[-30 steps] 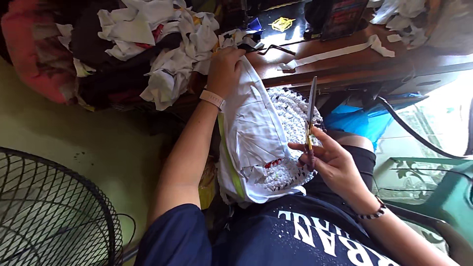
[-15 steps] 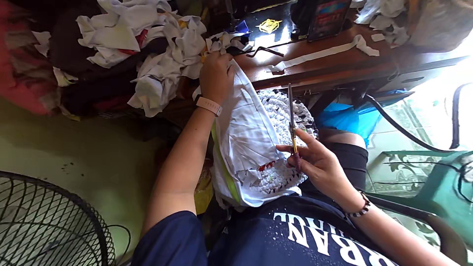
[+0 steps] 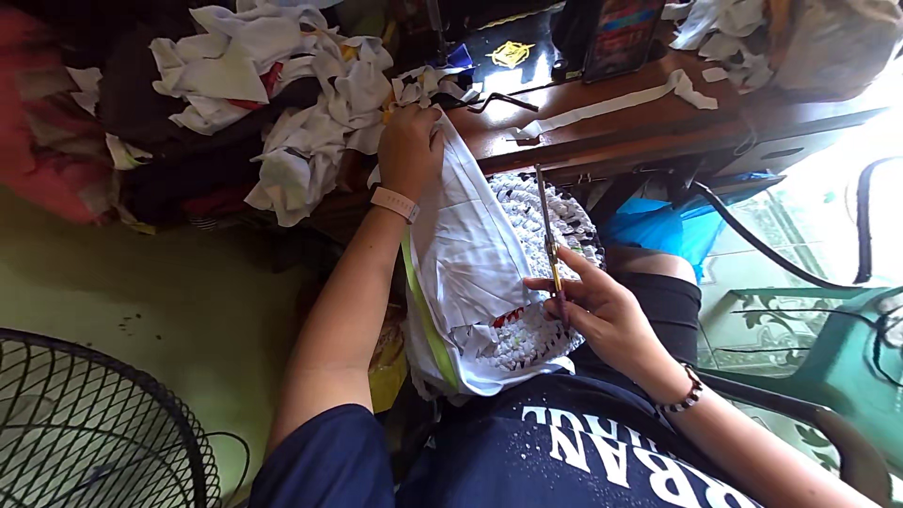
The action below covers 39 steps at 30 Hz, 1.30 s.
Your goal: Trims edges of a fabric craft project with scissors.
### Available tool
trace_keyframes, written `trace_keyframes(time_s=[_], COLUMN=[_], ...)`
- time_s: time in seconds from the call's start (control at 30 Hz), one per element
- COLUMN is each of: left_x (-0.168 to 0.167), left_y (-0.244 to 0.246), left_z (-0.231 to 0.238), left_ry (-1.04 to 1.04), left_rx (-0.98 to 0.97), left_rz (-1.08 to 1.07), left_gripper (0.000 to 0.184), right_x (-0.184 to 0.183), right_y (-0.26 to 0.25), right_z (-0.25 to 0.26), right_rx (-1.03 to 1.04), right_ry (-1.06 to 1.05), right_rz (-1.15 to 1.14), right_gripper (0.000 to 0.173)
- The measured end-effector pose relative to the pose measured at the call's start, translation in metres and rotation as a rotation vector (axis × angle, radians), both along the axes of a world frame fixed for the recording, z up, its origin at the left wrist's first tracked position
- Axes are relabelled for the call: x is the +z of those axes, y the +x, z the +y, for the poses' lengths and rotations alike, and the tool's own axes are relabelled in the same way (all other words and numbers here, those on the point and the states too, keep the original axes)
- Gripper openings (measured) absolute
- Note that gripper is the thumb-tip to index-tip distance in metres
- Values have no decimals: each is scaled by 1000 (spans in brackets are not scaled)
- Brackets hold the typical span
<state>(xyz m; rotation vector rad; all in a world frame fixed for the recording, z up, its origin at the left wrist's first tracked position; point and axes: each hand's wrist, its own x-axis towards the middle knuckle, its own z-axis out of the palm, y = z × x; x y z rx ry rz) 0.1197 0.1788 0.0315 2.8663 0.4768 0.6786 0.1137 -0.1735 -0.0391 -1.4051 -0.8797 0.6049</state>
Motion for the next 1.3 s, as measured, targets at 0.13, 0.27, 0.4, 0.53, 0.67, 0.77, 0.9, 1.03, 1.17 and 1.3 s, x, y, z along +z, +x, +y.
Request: trace_keyframes(time_s=[0.13, 0.27, 0.4, 0.53, 0.67, 0.77, 0.9, 1.03, 1.17, 1.3], left_x=[1, 2, 3, 3, 1, 1, 2, 6, 4, 7], left_y=[-1, -1, -3, -4, -5, -3, 0, 2, 4, 4], left_z=[0, 2, 4, 11, 17, 19, 20, 19, 17, 14], left_ry=[-9, -22, -36, -35, -41, -51, -21, 23, 67, 81], left_rx=[-9, -19, -30, -62, -94, -120, -160, -170, -172, -156], left_rz=[8, 21, 13, 28, 15, 12, 55, 151, 185, 208], left_gripper=[32, 33, 33, 32, 34, 35, 37, 38, 34, 34], right_x=[1, 1, 1, 0, 0, 0, -1, 0, -1, 1], right_y=[0, -1, -1, -1, -2, -2, -3, -3, -3, -4], right_z=[0, 0, 0, 1, 1, 0, 1, 0, -2, -7], right_rx=[-5, -3, -8, -5, -11, -14, -16, -16, -17, -41], right_ry=[-12, -13, -12, -8, -15, -4, 3, -13, -23, 13], right_rz=[2, 3, 0, -14, -22, -17, -23, -10, -6, 6], right_gripper=[61, 62, 62, 61, 62, 62, 61, 62, 63, 64])
